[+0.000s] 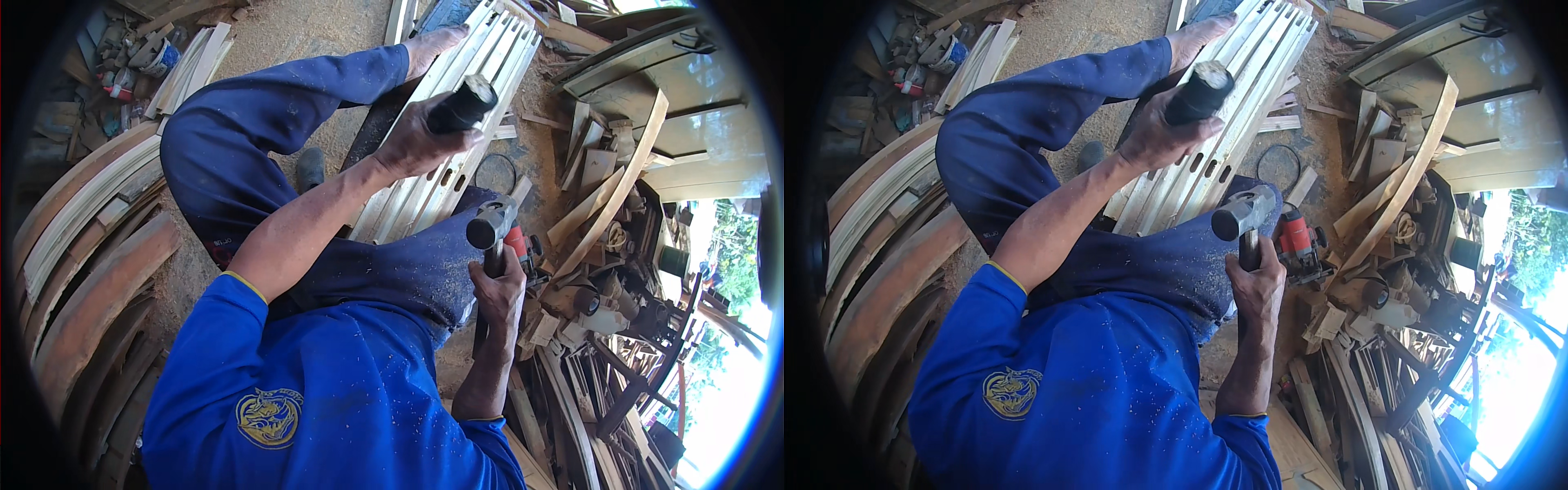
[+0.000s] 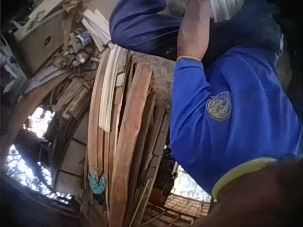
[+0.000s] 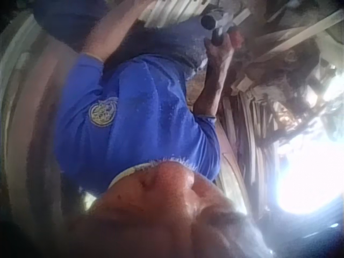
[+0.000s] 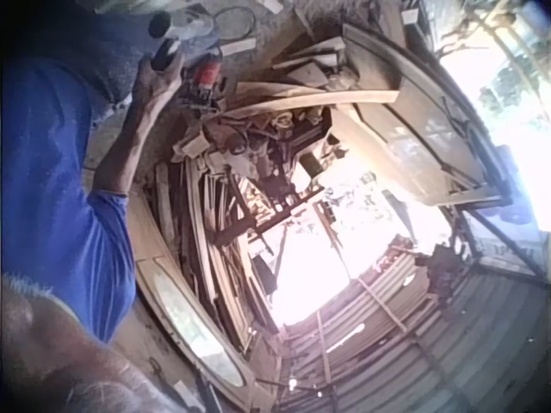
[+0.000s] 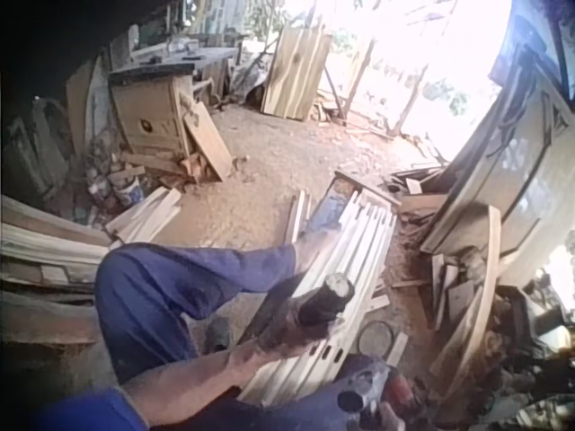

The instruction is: The person chisels grooves into wooden slats using a chisel and hammer while sitting on the floor.

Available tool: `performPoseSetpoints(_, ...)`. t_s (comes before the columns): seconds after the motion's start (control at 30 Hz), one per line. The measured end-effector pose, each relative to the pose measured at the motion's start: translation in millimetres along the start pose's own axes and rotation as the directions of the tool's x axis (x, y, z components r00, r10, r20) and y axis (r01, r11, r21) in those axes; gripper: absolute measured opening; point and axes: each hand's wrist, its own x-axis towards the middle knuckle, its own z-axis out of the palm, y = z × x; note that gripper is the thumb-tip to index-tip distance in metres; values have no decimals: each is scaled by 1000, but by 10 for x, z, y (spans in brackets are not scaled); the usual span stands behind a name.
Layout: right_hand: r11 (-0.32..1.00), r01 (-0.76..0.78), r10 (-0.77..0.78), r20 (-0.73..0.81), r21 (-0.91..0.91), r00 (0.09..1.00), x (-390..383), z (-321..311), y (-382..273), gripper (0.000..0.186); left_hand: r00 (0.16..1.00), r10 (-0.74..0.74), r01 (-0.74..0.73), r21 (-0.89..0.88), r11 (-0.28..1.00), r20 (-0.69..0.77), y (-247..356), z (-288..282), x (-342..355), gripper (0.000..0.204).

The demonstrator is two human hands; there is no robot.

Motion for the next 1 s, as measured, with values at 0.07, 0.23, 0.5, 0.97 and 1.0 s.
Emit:
performPoseSetpoints(0.07, 1000, 15, -15, -3, 5, 1000, -13, 1, -24, 32, 999, 5, -9, -82, 997, -52, -6, -62, 13, 32)
performPoseSetpoints(0.23, 999, 8, -9, 26, 50, 1000, -2, 2, -14, 33, 984, -23, -2, -143, 990, -175, -8, -181, -124, 24)
performPoseSetpoints(0.5, 940, 321, -292, -213, 118, 932, -18, -355, -531, 27, 963, 235, -221, 114, 969, -132, 140, 34, -422, 28)
performPoseSetpoints(0.97, 553, 735, -724, 211, -391, 657, 216, -804, -1613, 29, 927, 368, -341, 563, 753, 69, -712, -273, -778, 36)
performPoseSetpoints(1.0, 534, 776, -804, 81, -336, 589, 145, -924, -1690, 25, 931, 359, -327, 581, 745, 63, -848, -364, -831, 34)
